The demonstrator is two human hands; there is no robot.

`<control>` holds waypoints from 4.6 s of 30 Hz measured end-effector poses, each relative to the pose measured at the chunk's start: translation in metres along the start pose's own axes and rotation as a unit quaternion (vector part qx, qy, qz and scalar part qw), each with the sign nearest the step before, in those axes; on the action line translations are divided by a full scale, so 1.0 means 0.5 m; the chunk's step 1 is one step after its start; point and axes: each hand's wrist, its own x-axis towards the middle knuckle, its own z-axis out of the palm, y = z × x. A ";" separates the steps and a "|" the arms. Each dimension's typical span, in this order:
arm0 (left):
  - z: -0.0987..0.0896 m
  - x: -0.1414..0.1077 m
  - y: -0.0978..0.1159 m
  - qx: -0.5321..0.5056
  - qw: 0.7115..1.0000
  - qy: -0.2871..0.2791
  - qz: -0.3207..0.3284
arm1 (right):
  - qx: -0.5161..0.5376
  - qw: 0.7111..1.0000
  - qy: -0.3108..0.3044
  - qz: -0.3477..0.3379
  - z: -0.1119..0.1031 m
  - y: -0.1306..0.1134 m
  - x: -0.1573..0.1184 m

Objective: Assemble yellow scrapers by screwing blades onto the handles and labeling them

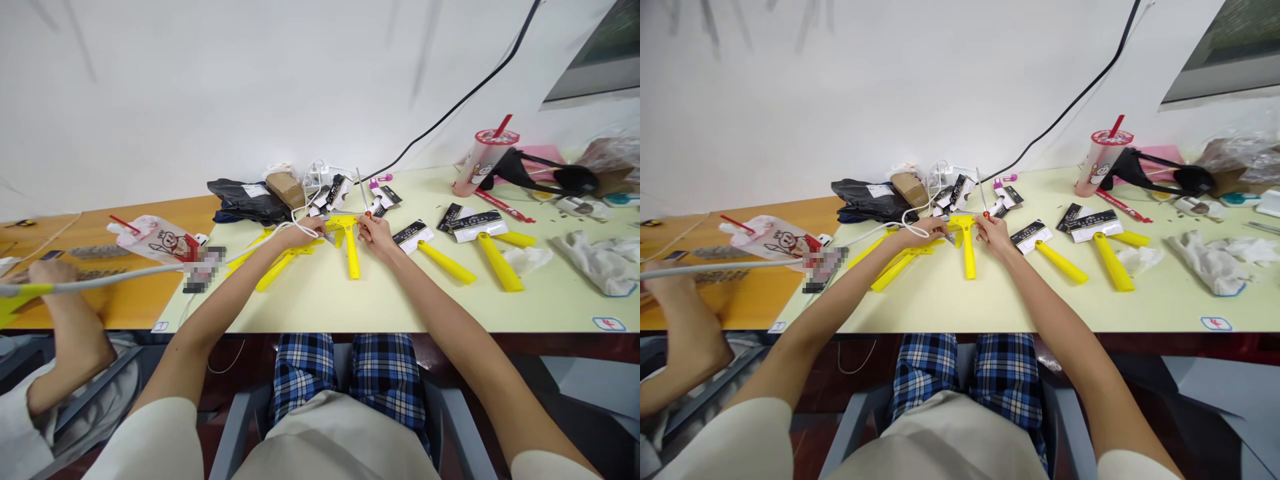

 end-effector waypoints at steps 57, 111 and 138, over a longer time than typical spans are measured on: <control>-0.055 0.114 0.075 -0.331 0.940 0.011 -0.080 | -0.032 0.998 -0.046 0.020 -0.009 0.003 0.004; -0.008 0.049 0.051 -0.487 0.852 0.048 -0.186 | -0.030 0.998 -0.061 0.014 -0.008 0.000 0.000; 0.070 -0.008 0.102 -0.601 0.733 0.296 -0.114 | -0.096 0.992 -0.083 0.009 0.006 0.010 -0.017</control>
